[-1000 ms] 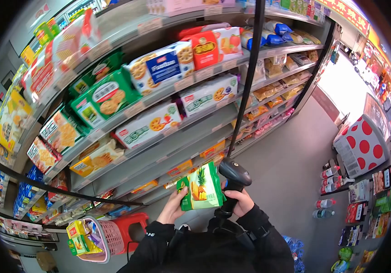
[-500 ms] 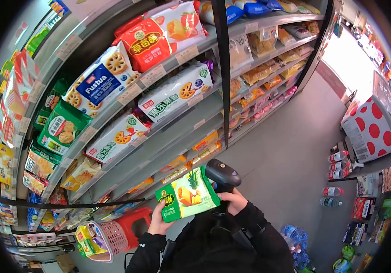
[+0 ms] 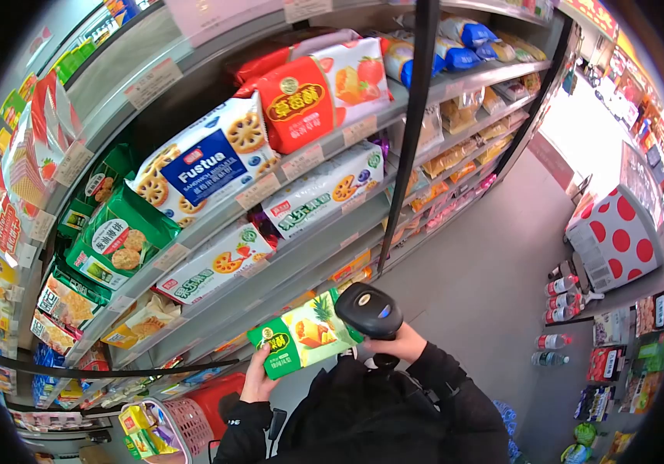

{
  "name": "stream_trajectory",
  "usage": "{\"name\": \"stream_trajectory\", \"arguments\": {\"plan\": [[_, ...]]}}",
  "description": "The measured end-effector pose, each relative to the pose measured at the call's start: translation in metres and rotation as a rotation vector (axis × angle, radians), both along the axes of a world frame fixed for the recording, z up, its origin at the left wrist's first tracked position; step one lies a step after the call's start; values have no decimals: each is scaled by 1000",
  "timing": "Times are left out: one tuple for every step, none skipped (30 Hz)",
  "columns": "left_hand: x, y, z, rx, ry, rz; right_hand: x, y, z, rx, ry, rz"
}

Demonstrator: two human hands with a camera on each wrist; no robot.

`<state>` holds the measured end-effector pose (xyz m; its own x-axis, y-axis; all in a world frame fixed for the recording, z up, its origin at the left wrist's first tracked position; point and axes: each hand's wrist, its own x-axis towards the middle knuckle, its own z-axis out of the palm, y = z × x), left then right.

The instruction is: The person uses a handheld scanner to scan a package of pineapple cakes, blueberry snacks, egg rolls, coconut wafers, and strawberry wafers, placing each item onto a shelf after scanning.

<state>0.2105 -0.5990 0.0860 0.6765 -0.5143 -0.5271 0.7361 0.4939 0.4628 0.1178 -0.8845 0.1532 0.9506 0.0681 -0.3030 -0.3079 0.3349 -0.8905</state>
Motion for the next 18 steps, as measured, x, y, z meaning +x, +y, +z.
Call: {"name": "stream_trajectory", "arguments": {"plan": [[4, -1, 1, -12, 1, 6, 4, 4, -1, -51, 1, 7], [7, -2, 3, -6, -36, -2, 9, 7, 2, -90, 6, 24], [9, -3, 3, 3, -68, -10, 13, 8, 2, -95, 15, 30], [11, -3, 3, 0, -57, -5, 15, 8, 0, -110, 40, 21], [13, -3, 3, 6, -64, -18, 16, 8, -3, -124, 65, 10], [13, -3, 1, 14, -71, -32, 16, 8, -6, -124, 77, 12], [13, -2, -3, 16, -60, -30, 14, 6, -10, -117, 100, 19], [13, -2, -8, 6, 40, -26, 13, 4, -13, -109, 122, 26], [13, -3, -10, -4, 138, -23, 12, 3, -14, -106, 129, 28], [12, -6, -11, 0, 143, -21, 11, 0, -14, -108, 127, 11], [10, -10, -11, 7, 99, -31, 10, -4, -14, -110, 124, -8], [9, -15, -10, 12, 52, -41, 8, -9, -16, -107, 125, -7], [8, -20, -8, 15, 53, -40, 5, -14, -20, -94, 144, -25], [6, -26, -4, 31, 4, -84, 1, -21, -23, -80, 164, -42], [4, -33, -2, 47, -43, -126, -2, -28, -26, -76, 166, -37], [1, -40, 0, 59, -45, -139, -6, -36, -28, -60, 179, -51], [-2, -47, -2, 65, -39, -132, -10, -44, -31, -43, 192, -63], [-5, -54, -4, 91, -53, -173, -13, -53, -34, -38, 197, -53]]}}
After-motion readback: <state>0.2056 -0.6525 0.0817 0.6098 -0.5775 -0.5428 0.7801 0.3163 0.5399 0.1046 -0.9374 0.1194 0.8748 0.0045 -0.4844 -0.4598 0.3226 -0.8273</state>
